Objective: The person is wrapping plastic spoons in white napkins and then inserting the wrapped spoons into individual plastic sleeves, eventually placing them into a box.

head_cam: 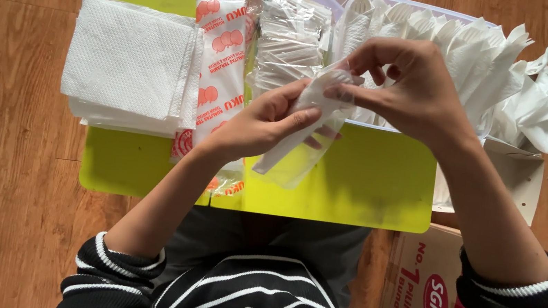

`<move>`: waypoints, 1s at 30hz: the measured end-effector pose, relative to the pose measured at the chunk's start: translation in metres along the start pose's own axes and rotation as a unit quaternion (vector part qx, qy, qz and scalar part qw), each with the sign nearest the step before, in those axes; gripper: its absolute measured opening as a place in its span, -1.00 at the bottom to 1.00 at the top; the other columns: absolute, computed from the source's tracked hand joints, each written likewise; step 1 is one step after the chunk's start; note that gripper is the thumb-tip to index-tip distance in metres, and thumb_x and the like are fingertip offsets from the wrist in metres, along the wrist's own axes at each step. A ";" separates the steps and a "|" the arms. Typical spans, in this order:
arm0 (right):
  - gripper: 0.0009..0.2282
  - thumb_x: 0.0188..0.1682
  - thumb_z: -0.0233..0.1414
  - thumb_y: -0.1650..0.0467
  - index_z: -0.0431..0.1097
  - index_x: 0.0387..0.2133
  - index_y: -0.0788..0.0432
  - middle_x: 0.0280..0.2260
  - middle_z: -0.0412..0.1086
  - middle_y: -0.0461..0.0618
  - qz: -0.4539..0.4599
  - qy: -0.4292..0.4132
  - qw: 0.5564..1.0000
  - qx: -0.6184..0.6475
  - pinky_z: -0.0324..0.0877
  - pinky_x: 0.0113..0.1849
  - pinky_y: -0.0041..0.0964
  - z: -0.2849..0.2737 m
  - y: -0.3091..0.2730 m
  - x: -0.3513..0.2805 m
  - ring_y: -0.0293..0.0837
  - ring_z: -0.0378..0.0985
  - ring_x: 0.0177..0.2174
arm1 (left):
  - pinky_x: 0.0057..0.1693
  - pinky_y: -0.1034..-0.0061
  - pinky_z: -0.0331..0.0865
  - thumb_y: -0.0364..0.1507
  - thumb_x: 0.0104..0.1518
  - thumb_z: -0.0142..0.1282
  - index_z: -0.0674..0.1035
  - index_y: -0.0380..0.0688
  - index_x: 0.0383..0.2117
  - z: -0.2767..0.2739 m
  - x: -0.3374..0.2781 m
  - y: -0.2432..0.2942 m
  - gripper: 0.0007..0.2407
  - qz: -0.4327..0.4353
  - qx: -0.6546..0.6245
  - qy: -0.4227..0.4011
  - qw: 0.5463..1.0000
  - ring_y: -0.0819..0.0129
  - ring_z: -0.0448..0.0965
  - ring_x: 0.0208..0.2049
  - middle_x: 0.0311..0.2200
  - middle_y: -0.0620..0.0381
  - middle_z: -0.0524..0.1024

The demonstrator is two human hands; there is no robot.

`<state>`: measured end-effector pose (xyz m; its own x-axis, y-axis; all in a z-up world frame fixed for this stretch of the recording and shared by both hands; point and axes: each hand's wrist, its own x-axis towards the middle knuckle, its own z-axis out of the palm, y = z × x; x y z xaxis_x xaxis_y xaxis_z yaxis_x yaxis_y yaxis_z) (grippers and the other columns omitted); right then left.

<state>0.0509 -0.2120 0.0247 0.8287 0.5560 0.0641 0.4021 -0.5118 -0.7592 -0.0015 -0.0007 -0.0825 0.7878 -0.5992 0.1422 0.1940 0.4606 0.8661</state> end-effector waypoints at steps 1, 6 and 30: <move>-0.80 -0.09 0.39 0.39 0.51 -0.36 0.18 -0.42 0.44 -0.14 0.000 0.000 1.000 0.000 0.19 -0.43 -0.53 -0.004 -0.004 0.003 -0.35 0.25 -0.46 | 0.06 0.31 0.67 -0.39 0.38 -0.07 0.26 -0.18 0.28 0.000 -0.001 0.001 -0.63 0.000 0.000 0.000 1.000 0.03 0.66 0.05 0.11 -0.04 0.48; -0.88 -0.04 0.31 0.41 0.60 -0.30 0.20 -0.42 0.55 -0.11 0.048 -0.059 0.997 -0.012 0.11 -0.50 -0.52 -0.011 -0.017 0.012 -0.39 0.35 -0.46 | 0.00 0.42 0.66 -0.38 0.36 -0.07 0.30 -0.17 0.24 0.005 -0.004 0.013 -0.65 -0.016 0.033 0.033 0.999 0.15 0.69 -0.01 0.07 -0.01 0.51; -0.85 0.01 0.20 0.30 0.55 -0.35 0.15 -0.40 0.58 -0.04 0.216 0.123 0.959 -0.134 0.48 -0.32 -0.28 0.154 0.090 -0.102 -0.19 0.58 -0.45 | -0.24 0.39 0.66 -0.21 0.36 -0.13 0.27 -0.11 0.20 0.016 -0.043 0.006 -0.62 0.079 -0.046 0.183 0.979 -0.11 0.73 -0.16 0.15 -0.24 0.51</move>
<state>-0.0575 -0.2136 -0.1503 0.9941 0.0995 -0.0425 0.0591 -0.8280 -0.5576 -0.0433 0.0171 -0.0757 0.9658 -0.2480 0.0758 0.0903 0.5958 0.7981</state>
